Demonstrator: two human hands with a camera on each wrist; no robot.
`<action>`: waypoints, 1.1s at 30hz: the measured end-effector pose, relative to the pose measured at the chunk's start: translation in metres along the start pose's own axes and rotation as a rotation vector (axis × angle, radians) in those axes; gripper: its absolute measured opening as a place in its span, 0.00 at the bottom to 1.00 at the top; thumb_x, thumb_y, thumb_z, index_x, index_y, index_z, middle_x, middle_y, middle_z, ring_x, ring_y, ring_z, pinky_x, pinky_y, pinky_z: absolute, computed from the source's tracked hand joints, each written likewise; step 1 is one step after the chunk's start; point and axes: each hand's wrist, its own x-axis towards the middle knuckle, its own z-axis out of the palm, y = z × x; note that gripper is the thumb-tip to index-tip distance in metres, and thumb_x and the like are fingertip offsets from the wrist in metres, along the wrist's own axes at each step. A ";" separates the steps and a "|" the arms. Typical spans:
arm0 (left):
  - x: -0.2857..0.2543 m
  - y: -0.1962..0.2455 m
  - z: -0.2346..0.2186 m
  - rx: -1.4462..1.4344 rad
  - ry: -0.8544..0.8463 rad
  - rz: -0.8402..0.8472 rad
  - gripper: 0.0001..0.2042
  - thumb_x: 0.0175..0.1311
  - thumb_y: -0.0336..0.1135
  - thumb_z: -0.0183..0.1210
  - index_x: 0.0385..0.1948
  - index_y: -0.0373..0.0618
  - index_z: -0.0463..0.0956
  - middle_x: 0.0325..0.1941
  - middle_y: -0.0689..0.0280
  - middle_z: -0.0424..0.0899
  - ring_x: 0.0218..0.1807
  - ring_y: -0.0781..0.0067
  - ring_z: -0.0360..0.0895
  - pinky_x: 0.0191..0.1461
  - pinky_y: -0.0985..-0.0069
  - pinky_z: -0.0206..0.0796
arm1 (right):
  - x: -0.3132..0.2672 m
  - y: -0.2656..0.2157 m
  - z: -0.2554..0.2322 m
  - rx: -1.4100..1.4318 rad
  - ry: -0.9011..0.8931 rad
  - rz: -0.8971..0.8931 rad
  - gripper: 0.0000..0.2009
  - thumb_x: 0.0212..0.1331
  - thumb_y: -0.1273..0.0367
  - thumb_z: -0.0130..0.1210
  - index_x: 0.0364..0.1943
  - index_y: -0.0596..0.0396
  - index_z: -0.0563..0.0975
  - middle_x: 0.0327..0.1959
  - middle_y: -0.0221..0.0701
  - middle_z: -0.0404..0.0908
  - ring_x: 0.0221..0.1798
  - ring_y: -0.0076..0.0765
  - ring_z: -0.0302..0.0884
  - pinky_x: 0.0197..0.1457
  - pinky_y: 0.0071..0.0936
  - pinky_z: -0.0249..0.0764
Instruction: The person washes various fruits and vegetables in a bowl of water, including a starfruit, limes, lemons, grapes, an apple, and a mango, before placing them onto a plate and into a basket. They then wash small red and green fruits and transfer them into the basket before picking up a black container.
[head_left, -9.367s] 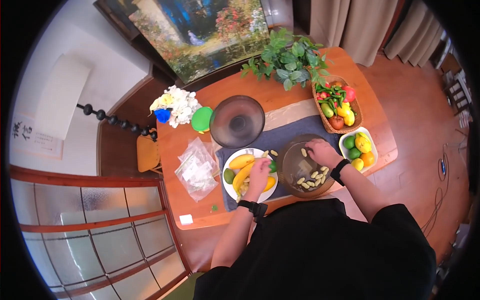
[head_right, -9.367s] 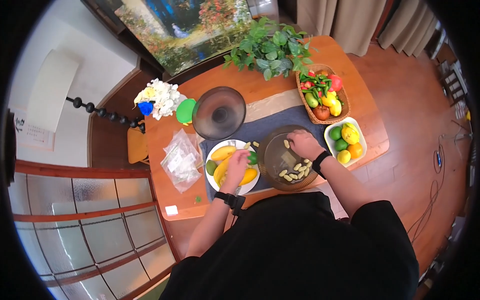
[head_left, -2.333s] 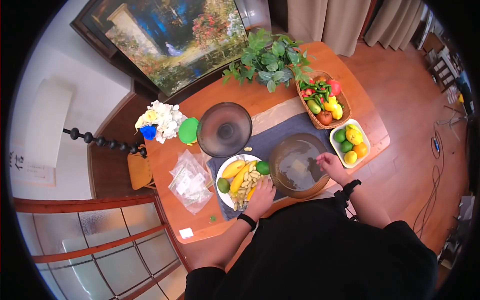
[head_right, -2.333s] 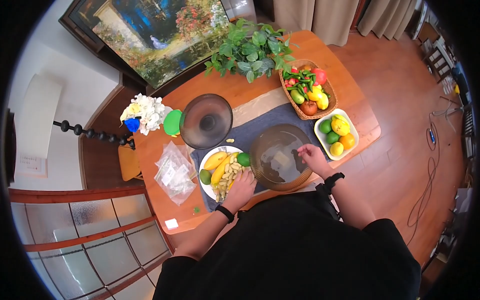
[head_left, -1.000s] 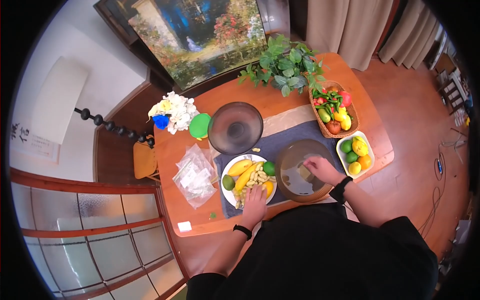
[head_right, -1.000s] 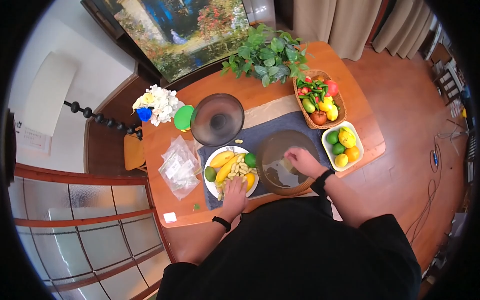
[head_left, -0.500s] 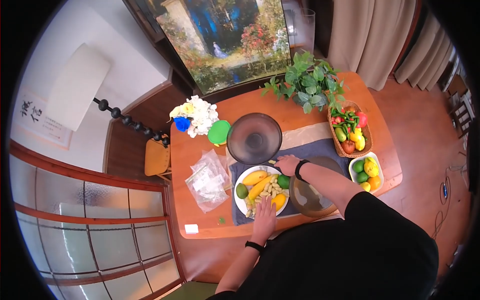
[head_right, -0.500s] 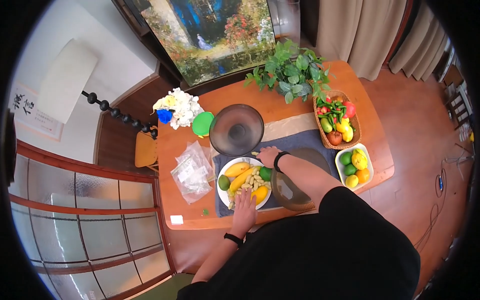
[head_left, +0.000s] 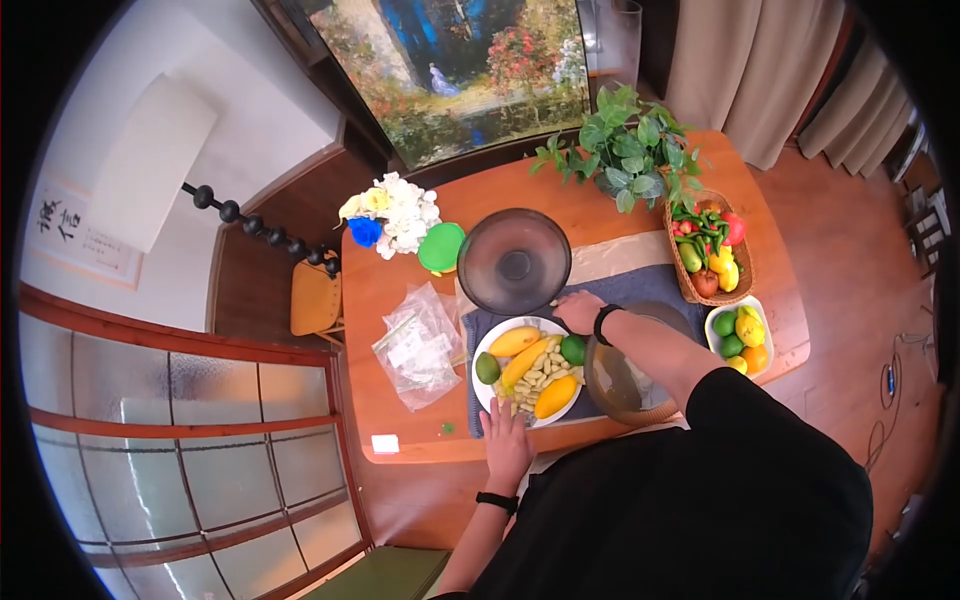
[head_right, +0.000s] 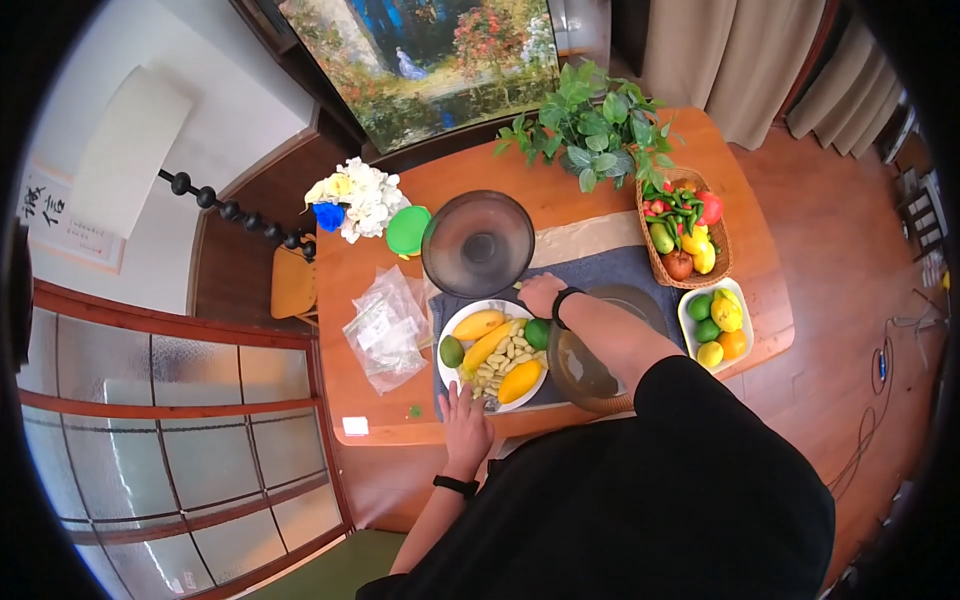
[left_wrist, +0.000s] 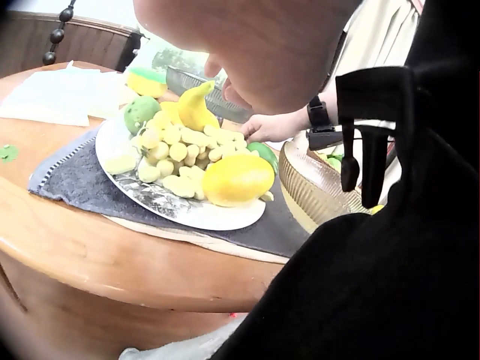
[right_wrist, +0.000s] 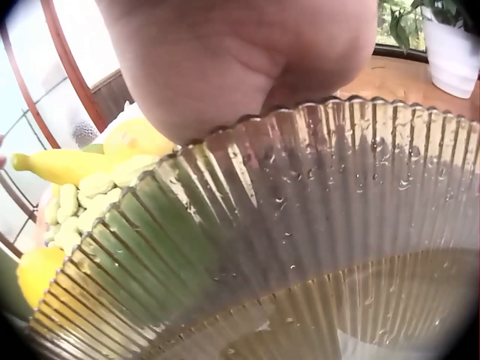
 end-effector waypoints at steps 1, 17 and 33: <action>0.001 -0.001 0.001 -0.006 0.003 0.008 0.17 0.51 0.26 0.57 0.46 0.40 0.79 0.64 0.50 0.70 0.74 0.40 0.56 0.75 0.40 0.42 | -0.003 -0.002 -0.002 -0.001 0.004 0.005 0.15 0.62 0.67 0.47 0.46 0.48 0.83 0.54 0.38 0.79 0.59 0.45 0.76 0.57 0.42 0.72; 0.012 0.004 -0.021 0.014 0.166 -0.018 0.15 0.50 0.25 0.57 0.42 0.42 0.78 0.55 0.55 0.76 0.64 0.50 0.68 0.71 0.46 0.48 | -0.042 -0.002 -0.008 0.141 0.235 0.026 0.11 0.56 0.69 0.50 0.38 0.51 0.84 0.42 0.39 0.83 0.51 0.48 0.80 0.55 0.44 0.72; 0.026 0.011 -0.007 -0.087 0.229 -0.020 0.13 0.50 0.26 0.58 0.40 0.42 0.78 0.49 0.56 0.77 0.54 0.51 0.71 0.58 0.55 0.58 | -0.154 -0.063 0.005 0.566 0.559 -0.029 0.14 0.53 0.72 0.53 0.44 0.55 0.81 0.58 0.45 0.78 0.64 0.48 0.72 0.67 0.43 0.67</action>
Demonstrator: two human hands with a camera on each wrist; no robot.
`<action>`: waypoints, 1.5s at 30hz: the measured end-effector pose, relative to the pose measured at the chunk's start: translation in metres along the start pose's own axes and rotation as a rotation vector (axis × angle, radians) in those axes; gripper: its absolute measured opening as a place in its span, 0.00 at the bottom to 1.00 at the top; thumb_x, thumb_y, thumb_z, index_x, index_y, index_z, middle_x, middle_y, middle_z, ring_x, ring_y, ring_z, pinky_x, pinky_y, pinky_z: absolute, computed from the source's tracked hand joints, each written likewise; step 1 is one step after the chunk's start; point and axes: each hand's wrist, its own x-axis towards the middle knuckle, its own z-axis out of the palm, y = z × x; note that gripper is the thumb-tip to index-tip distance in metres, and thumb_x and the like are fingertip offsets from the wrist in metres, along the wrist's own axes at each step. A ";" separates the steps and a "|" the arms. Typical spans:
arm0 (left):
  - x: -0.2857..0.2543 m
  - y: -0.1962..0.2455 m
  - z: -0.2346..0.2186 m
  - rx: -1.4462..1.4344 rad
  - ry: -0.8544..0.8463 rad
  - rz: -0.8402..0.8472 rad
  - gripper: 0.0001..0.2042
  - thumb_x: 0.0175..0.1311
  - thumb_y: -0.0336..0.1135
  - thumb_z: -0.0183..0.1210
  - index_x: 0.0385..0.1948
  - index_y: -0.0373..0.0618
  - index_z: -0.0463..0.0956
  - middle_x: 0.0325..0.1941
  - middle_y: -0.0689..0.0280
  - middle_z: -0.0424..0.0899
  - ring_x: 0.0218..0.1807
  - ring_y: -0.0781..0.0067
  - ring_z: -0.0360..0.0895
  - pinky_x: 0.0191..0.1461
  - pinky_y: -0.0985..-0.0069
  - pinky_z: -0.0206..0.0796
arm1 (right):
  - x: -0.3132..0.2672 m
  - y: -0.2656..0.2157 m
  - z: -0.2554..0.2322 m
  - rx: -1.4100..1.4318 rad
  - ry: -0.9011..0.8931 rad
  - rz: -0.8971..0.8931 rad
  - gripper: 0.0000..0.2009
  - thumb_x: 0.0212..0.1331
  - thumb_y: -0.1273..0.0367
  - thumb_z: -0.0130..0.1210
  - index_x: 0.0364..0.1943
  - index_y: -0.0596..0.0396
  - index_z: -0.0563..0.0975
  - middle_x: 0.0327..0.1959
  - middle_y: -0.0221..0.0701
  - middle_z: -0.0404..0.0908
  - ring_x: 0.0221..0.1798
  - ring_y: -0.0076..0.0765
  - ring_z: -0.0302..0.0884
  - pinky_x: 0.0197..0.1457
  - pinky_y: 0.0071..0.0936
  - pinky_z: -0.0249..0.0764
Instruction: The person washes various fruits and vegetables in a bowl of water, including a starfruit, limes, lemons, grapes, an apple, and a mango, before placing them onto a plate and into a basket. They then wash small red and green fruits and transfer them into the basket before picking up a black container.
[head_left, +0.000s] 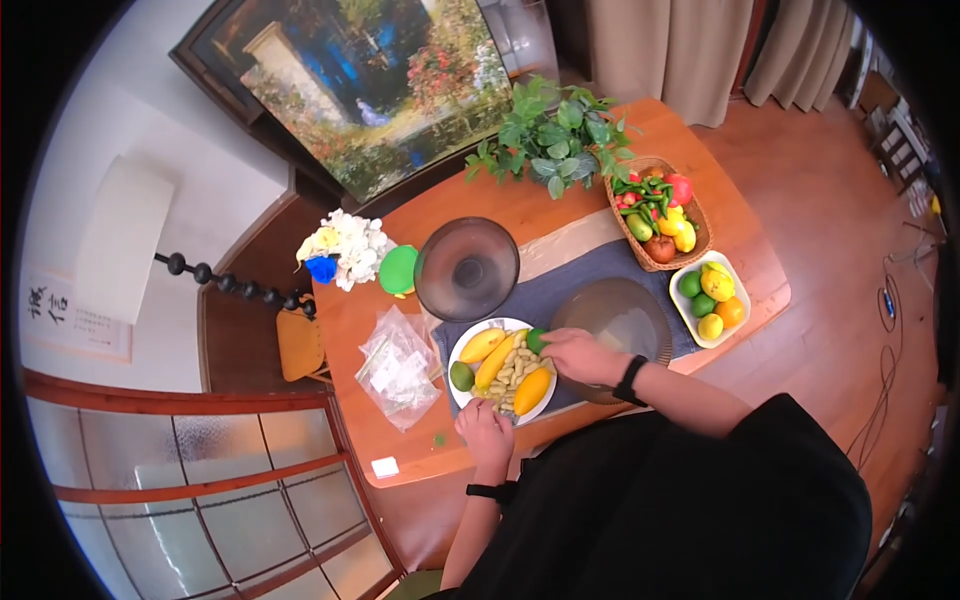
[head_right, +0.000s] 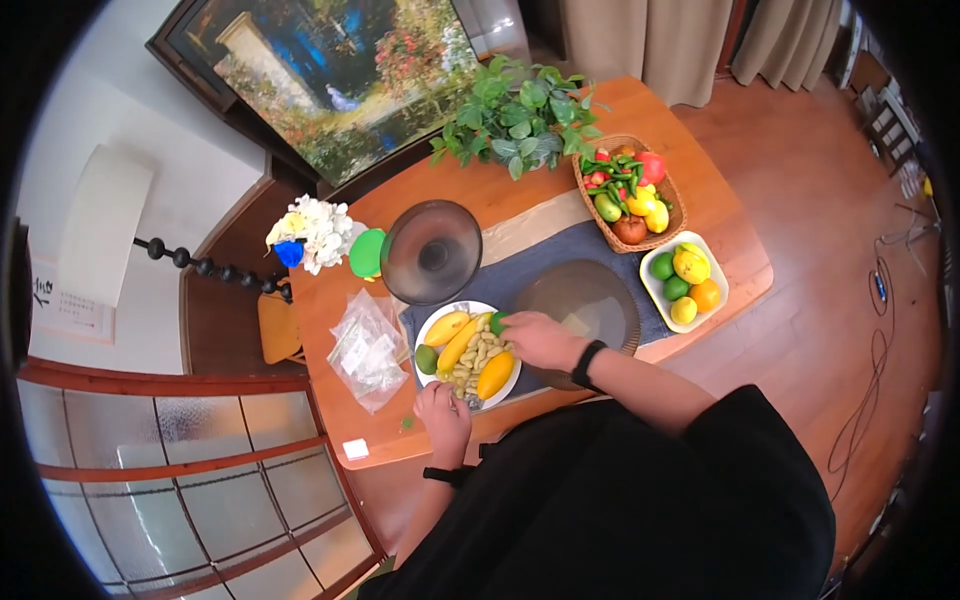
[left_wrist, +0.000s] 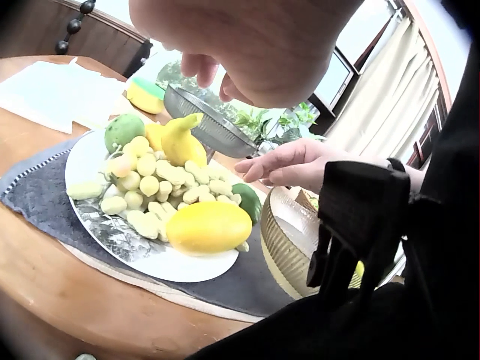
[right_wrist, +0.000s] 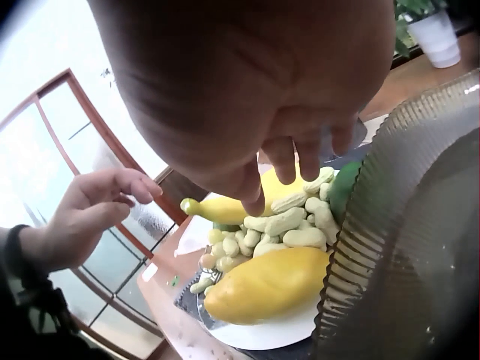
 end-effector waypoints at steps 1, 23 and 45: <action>0.002 0.001 0.003 -0.008 0.000 0.009 0.13 0.50 0.26 0.58 0.40 0.42 0.78 0.49 0.56 0.77 0.54 0.51 0.71 0.58 0.55 0.58 | -0.016 0.004 -0.016 -0.010 0.087 0.051 0.14 0.53 0.73 0.53 0.44 0.55 0.81 0.58 0.45 0.78 0.63 0.49 0.72 0.67 0.44 0.67; -0.050 -0.089 0.022 -0.417 0.181 -0.831 0.08 0.61 0.24 0.52 0.41 0.33 0.74 0.39 0.61 0.79 0.41 0.68 0.75 0.49 0.71 0.68 | -0.182 0.099 -0.020 0.884 0.310 1.001 0.18 0.61 0.70 0.43 0.52 0.68 0.71 0.41 0.48 0.83 0.31 0.41 0.84 0.29 0.33 0.83; -0.092 -0.073 0.004 -0.386 0.158 -1.001 0.13 0.63 0.25 0.50 0.47 0.31 0.75 0.44 0.53 0.80 0.47 0.61 0.76 0.54 0.68 0.68 | -0.116 0.121 -0.054 1.140 0.304 0.831 0.16 0.64 0.73 0.37 0.51 0.65 0.70 0.31 0.45 0.83 0.25 0.38 0.83 0.28 0.31 0.83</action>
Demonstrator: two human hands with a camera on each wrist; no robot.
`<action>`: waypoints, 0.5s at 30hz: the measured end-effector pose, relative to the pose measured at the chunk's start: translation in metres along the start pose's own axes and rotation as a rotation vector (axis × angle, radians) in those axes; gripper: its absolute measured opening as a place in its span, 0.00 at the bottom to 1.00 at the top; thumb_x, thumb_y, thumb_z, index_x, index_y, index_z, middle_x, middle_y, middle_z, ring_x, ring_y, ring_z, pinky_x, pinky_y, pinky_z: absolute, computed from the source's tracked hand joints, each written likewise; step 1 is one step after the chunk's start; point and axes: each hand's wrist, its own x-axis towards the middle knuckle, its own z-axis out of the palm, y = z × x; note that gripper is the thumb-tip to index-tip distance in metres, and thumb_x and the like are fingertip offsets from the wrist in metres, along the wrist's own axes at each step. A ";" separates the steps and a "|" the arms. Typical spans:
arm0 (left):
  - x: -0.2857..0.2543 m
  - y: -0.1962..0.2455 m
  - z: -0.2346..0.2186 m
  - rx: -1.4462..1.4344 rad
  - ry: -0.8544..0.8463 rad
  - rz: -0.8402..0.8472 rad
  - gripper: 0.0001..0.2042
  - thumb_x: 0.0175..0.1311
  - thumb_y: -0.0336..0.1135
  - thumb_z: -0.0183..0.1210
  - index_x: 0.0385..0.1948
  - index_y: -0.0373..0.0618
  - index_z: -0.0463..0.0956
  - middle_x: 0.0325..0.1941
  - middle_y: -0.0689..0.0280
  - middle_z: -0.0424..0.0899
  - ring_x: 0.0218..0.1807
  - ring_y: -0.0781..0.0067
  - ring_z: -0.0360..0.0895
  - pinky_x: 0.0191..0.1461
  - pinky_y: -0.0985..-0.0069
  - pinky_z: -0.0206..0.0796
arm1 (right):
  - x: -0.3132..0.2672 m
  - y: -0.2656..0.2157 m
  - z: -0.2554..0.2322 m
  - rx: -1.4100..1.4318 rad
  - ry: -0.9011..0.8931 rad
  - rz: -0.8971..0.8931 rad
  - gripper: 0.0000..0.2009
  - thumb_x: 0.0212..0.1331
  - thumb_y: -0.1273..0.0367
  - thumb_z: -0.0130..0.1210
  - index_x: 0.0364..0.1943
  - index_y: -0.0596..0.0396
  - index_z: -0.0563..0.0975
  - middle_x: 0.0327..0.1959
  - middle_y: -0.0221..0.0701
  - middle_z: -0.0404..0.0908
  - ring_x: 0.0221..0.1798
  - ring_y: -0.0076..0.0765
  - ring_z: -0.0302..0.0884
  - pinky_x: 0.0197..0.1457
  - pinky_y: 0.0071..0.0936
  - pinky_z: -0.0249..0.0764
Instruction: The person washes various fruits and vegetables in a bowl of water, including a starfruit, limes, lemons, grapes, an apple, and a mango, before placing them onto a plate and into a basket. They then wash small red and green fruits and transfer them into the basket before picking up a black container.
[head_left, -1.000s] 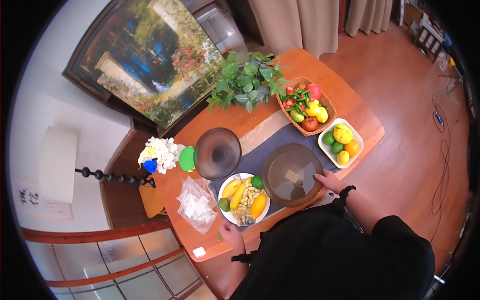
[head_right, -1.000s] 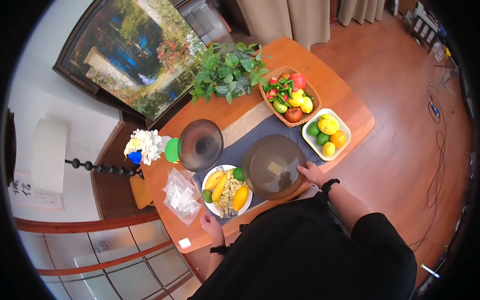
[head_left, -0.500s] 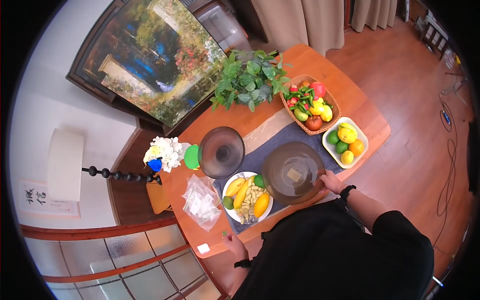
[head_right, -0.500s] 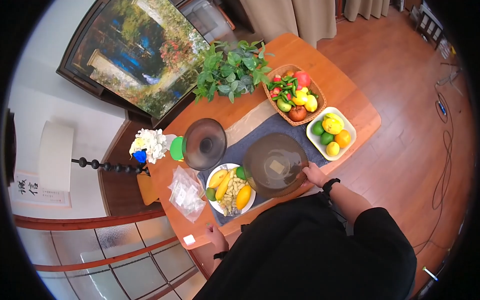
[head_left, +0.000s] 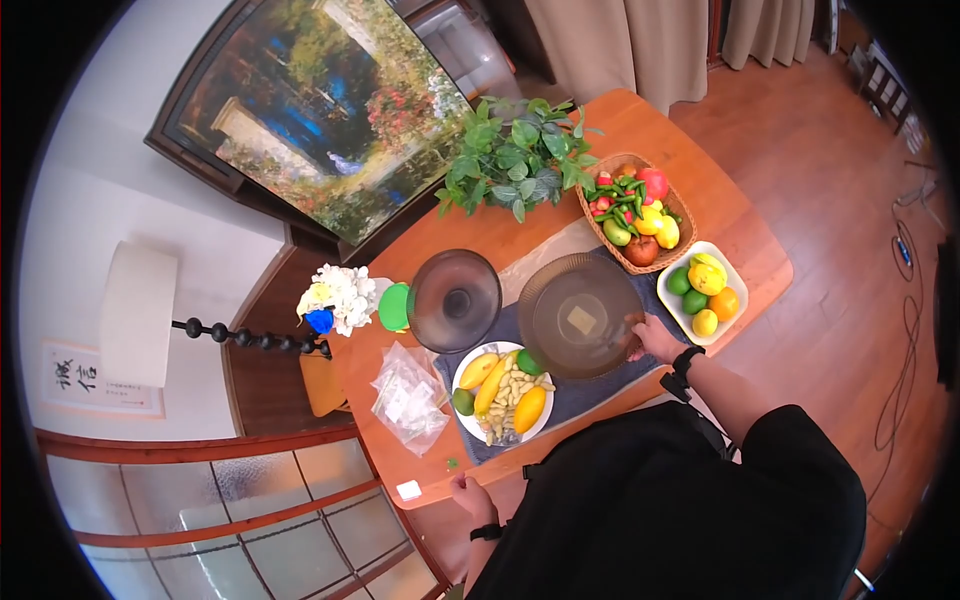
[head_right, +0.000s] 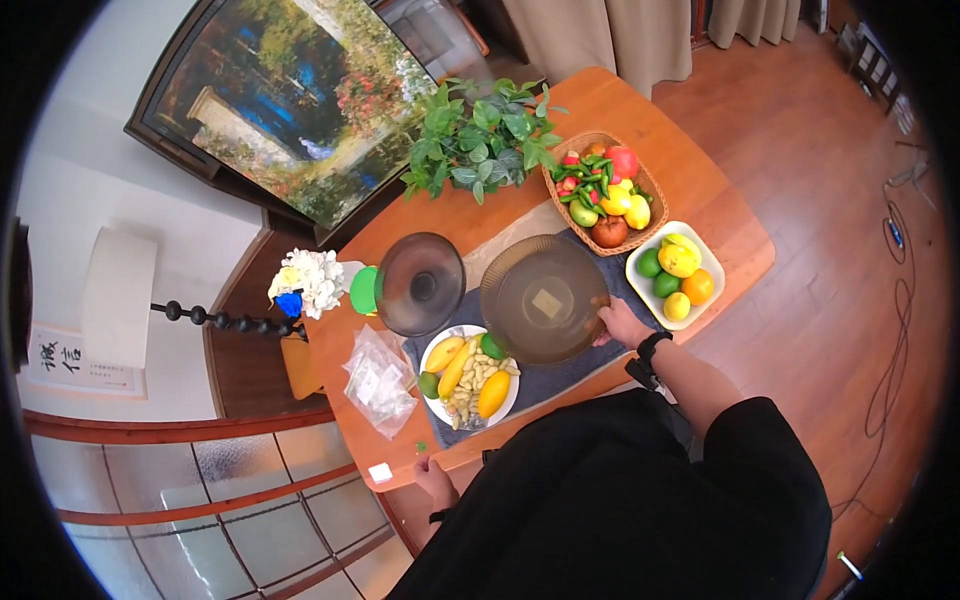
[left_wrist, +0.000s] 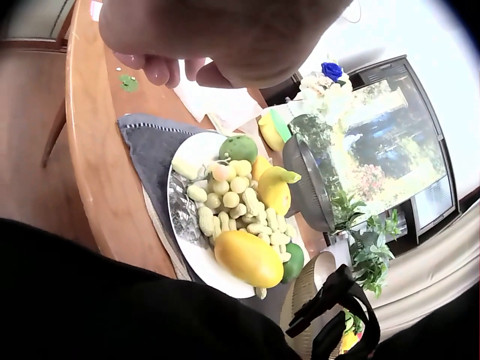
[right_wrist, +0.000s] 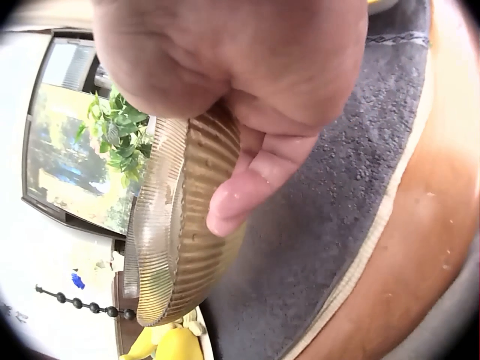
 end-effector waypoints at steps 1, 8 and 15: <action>0.000 0.001 -0.001 0.008 -0.001 -0.005 0.13 0.63 0.25 0.50 0.47 0.31 0.75 0.44 0.53 0.81 0.47 0.61 0.77 0.54 0.68 0.68 | 0.006 -0.004 0.001 0.005 -0.004 0.005 0.16 0.63 0.74 0.37 0.51 0.65 0.70 0.31 0.44 0.83 0.25 0.38 0.83 0.28 0.31 0.83; -0.005 -0.011 -0.005 0.053 0.065 -0.003 0.11 0.62 0.25 0.50 0.44 0.31 0.75 0.43 0.53 0.81 0.45 0.62 0.77 0.53 0.68 0.68 | 0.047 -0.022 0.009 0.033 -0.017 -0.034 0.17 0.63 0.74 0.36 0.54 0.66 0.67 0.32 0.45 0.82 0.24 0.38 0.83 0.25 0.29 0.82; -0.016 -0.013 -0.009 0.012 0.102 -0.025 0.10 0.62 0.25 0.51 0.43 0.32 0.74 0.41 0.56 0.79 0.44 0.65 0.75 0.52 0.71 0.68 | 0.080 -0.039 0.026 0.126 0.060 -0.032 0.17 0.63 0.72 0.36 0.53 0.64 0.68 0.33 0.43 0.81 0.23 0.37 0.82 0.25 0.28 0.81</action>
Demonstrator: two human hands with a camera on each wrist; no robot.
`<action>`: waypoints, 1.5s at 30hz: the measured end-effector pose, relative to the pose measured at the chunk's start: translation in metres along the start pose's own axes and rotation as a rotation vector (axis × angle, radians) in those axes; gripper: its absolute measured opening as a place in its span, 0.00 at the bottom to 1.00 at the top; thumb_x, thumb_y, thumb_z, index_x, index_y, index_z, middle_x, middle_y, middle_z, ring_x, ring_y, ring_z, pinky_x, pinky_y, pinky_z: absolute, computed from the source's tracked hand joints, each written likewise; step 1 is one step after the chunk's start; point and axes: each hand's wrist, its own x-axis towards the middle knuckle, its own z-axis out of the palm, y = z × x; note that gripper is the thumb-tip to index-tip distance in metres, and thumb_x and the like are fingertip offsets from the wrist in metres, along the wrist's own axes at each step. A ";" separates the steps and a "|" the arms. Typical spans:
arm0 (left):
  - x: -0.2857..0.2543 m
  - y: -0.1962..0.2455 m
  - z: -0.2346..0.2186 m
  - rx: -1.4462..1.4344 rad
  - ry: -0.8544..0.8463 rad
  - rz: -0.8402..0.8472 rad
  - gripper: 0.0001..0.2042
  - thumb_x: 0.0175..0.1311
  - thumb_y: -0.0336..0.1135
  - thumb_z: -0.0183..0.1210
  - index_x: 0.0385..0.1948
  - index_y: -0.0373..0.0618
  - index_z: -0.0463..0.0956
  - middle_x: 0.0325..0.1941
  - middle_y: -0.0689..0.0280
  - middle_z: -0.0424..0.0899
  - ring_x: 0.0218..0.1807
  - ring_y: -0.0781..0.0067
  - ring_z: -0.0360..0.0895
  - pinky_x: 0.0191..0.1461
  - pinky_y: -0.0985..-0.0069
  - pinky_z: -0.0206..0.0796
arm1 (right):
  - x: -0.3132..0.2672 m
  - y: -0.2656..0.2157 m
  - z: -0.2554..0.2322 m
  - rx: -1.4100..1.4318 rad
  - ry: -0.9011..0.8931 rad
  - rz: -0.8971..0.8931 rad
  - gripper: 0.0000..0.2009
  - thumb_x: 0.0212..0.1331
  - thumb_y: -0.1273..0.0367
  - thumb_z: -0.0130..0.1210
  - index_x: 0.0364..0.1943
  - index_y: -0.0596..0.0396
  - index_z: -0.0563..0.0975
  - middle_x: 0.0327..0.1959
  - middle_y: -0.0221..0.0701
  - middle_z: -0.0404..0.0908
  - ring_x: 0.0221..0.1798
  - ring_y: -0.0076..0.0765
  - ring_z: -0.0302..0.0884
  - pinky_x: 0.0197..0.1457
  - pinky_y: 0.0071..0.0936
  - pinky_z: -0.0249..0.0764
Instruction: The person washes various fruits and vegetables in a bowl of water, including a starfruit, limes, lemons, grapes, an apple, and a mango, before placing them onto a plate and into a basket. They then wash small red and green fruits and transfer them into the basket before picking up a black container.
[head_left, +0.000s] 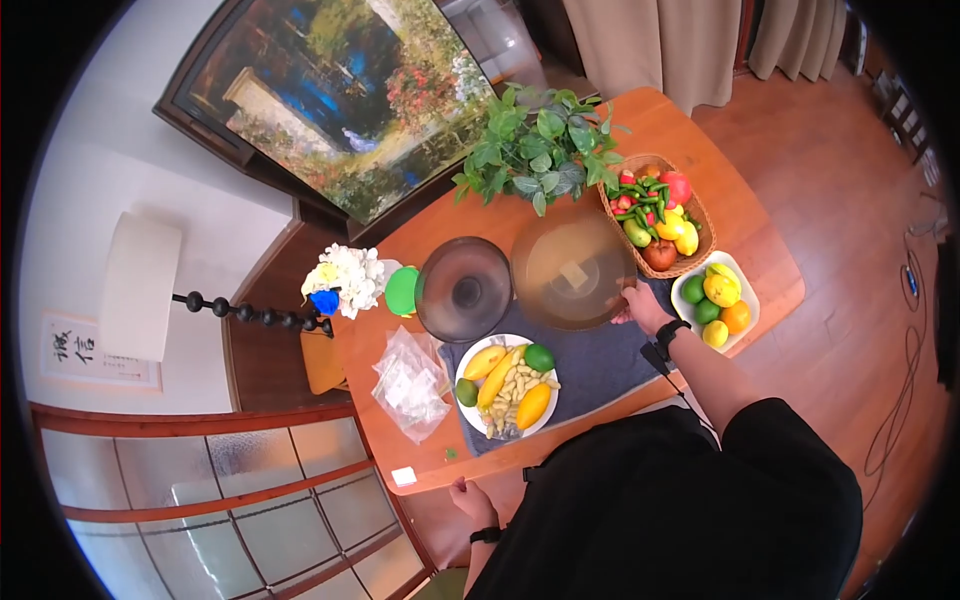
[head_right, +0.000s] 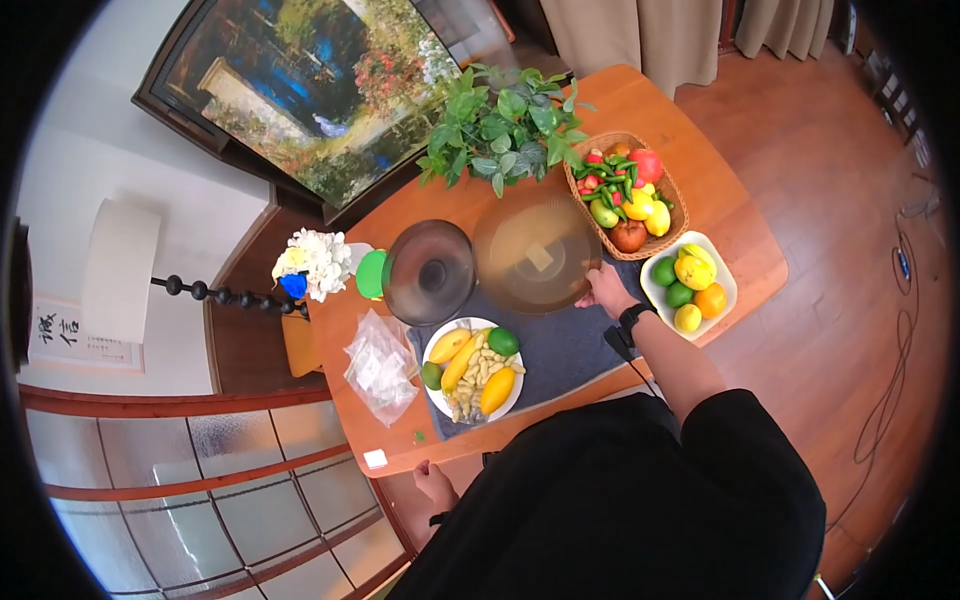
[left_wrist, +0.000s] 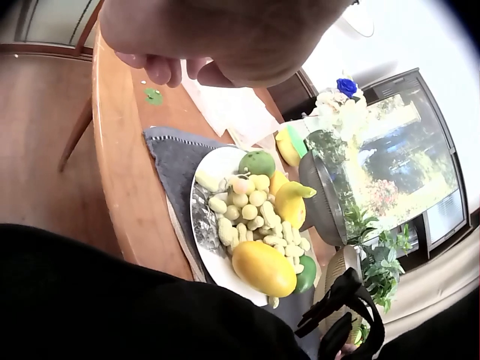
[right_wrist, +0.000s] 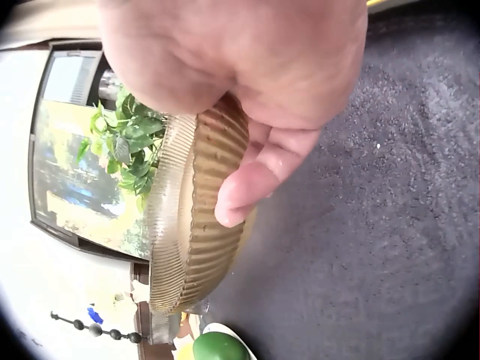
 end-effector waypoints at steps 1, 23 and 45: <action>-0.002 -0.001 -0.002 0.003 -0.004 0.013 0.10 0.62 0.25 0.51 0.43 0.32 0.73 0.41 0.57 0.79 0.44 0.65 0.75 0.52 0.71 0.68 | 0.004 -0.001 0.002 -0.004 -0.004 0.008 0.17 0.63 0.72 0.36 0.53 0.64 0.68 0.33 0.43 0.81 0.23 0.37 0.82 0.25 0.28 0.81; 0.170 0.151 0.160 -0.752 -0.494 -0.358 0.20 0.72 0.48 0.50 0.56 0.45 0.64 0.46 0.60 0.77 0.38 0.69 0.75 0.41 0.71 0.70 | 0.008 -0.020 0.018 0.001 0.046 0.014 0.18 0.63 0.71 0.37 0.55 0.62 0.68 0.38 0.43 0.82 0.25 0.39 0.82 0.27 0.29 0.80; 0.220 0.168 0.223 -0.774 -0.760 -0.474 0.24 0.78 0.54 0.37 0.62 0.46 0.58 0.53 0.49 0.79 0.45 0.42 0.82 0.54 0.49 0.75 | 0.011 -0.007 0.048 0.112 0.120 -0.001 0.17 0.64 0.71 0.37 0.54 0.61 0.70 0.39 0.42 0.82 0.28 0.38 0.83 0.31 0.30 0.81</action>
